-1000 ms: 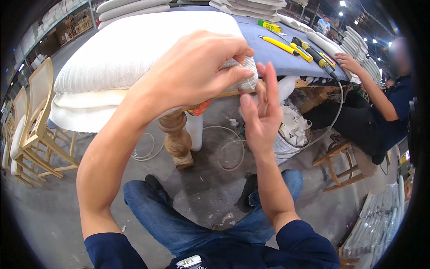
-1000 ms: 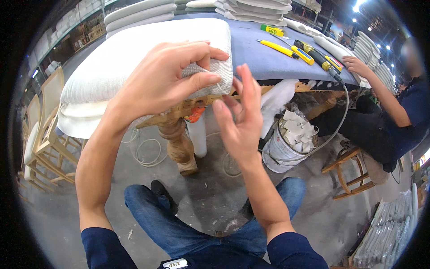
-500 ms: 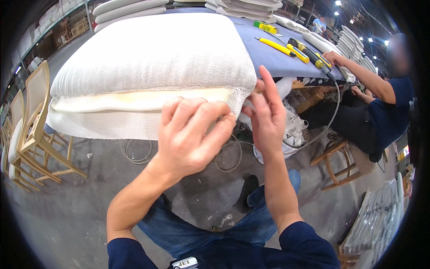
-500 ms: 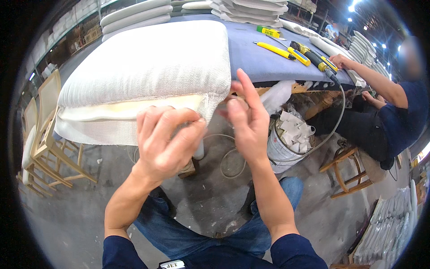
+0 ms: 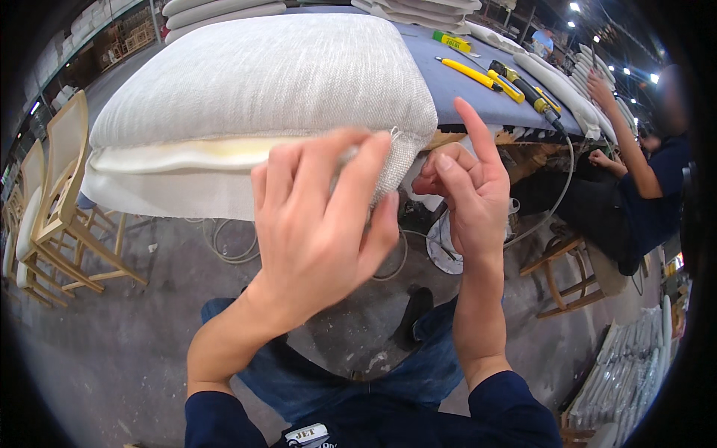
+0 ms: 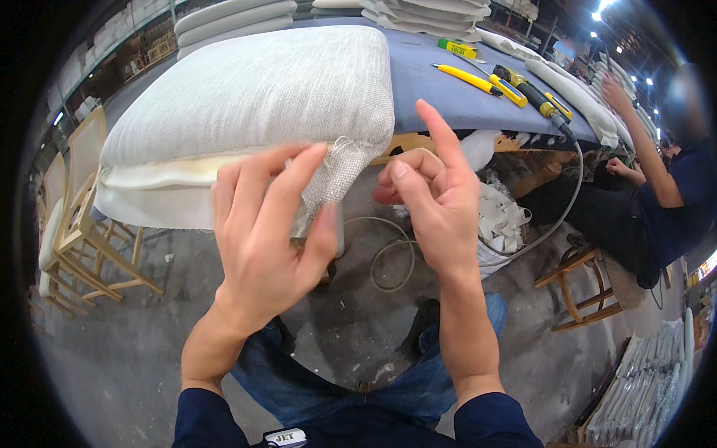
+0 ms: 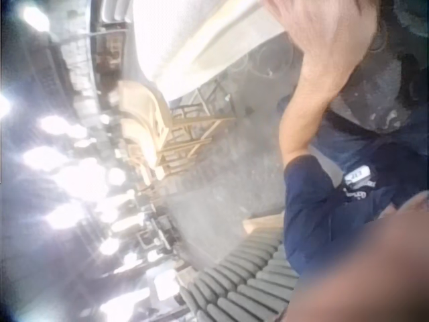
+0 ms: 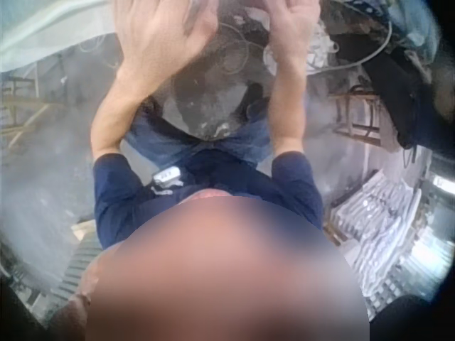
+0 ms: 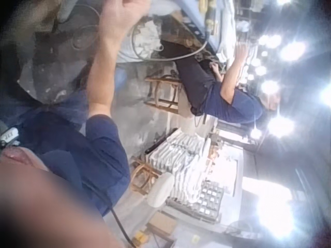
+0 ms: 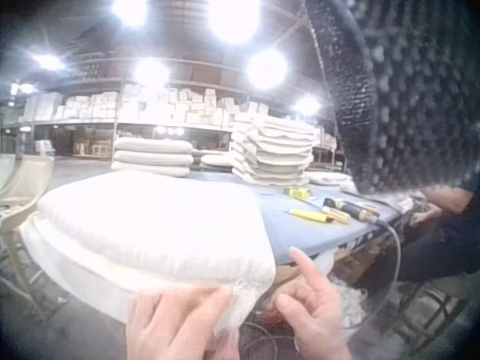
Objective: The person staples white fabric onto a cushion using a yellow staple gun, then trims excess fabric with a yellow utility knife. The person folds the edges and stacks the finished cushion with others on the table.
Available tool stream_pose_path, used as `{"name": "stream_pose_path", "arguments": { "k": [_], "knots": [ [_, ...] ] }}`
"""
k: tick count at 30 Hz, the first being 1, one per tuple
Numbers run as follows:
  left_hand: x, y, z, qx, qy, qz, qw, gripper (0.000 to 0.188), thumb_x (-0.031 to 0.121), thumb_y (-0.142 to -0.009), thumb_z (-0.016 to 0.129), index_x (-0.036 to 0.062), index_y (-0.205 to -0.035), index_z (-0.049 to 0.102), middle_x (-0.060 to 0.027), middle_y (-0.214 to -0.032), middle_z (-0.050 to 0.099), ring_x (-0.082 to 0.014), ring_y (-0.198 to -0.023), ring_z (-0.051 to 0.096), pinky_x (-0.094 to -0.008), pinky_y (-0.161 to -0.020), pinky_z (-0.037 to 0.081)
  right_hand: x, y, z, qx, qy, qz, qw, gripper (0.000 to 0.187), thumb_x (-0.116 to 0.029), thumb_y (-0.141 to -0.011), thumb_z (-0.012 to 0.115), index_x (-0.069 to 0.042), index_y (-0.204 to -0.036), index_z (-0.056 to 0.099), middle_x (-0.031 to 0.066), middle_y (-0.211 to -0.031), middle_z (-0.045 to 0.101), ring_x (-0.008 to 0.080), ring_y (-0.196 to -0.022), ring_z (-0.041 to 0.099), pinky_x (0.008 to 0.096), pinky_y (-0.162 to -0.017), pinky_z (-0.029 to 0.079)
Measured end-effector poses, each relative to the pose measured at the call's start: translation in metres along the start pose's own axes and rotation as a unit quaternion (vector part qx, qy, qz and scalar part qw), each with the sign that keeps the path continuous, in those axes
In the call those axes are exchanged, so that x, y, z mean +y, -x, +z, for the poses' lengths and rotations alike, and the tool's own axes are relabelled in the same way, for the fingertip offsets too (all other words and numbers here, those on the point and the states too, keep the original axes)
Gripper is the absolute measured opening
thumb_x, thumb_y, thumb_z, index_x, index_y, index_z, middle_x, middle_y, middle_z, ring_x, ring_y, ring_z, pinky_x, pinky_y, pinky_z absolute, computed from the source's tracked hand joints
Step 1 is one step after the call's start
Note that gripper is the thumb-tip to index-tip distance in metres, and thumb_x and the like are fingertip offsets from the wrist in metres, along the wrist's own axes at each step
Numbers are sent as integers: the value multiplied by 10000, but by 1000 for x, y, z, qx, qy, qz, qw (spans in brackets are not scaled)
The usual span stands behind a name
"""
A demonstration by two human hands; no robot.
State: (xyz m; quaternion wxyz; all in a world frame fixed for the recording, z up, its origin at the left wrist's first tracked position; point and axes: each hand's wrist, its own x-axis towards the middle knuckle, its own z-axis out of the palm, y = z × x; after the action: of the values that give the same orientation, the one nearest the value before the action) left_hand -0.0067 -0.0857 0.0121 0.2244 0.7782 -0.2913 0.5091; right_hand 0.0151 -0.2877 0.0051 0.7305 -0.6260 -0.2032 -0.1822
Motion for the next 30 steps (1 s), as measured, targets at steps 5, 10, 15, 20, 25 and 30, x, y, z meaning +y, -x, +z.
{"name": "stream_pose_path", "arguments": {
  "k": [5,10,15,20,25,30],
  "knots": [
    [26,8,15,-18,31,-7,999,539,147,-723,784,82,-1252,705,-89,-1286,667,-308,-1086,604,-438,-974,393,4,7,0,-16,-25,-14,999,608,-13,-1037,535,-3,-1613,340,58,-928,686,92,-821,661,227,-734,547],
    [48,14,41,-4,137,1,991,526,119,-703,779,88,-1225,714,-97,-1302,677,-337,-1140,619,-457,-969,481,5,11,-9,2,-63,-11,998,566,27,-1045,487,-8,-1601,383,39,-959,676,54,-862,621,191,-748,501],
    [26,19,15,-12,220,90,971,412,80,-740,745,99,-1151,752,-119,-1222,720,-374,-1092,700,-469,-918,584,-2,-10,-28,37,13,-71,997,512,-73,-1047,543,-39,-1553,472,71,-958,700,116,-788,683,259,-686,566],
    [-52,-25,-65,-25,76,88,993,375,106,-897,626,33,-1255,716,-185,-1229,726,-327,-1152,696,-434,-1011,529,-10,-86,-31,23,193,-149,969,467,-100,-1036,563,-41,-1499,543,80,-947,717,151,-808,708,294,-717,578],
    [-199,-92,-117,-129,-133,-46,982,430,313,-1059,537,12,-1334,675,-151,-1305,716,-273,-1208,671,-388,-1069,479,23,-194,-52,-22,427,-193,883,483,-138,-1001,586,-100,-1482,570,156,-1016,753,267,-907,746,369,-824,582],
    [-334,-70,-157,-208,-145,-316,914,542,443,-1068,457,51,-1379,663,-160,-1360,688,-287,-1236,637,-399,-1091,432,76,-212,-45,-89,505,-187,838,597,-263,-998,596,-163,-1573,473,235,-1381,649,399,-1276,618,454,-1085,473]
  ]
}}
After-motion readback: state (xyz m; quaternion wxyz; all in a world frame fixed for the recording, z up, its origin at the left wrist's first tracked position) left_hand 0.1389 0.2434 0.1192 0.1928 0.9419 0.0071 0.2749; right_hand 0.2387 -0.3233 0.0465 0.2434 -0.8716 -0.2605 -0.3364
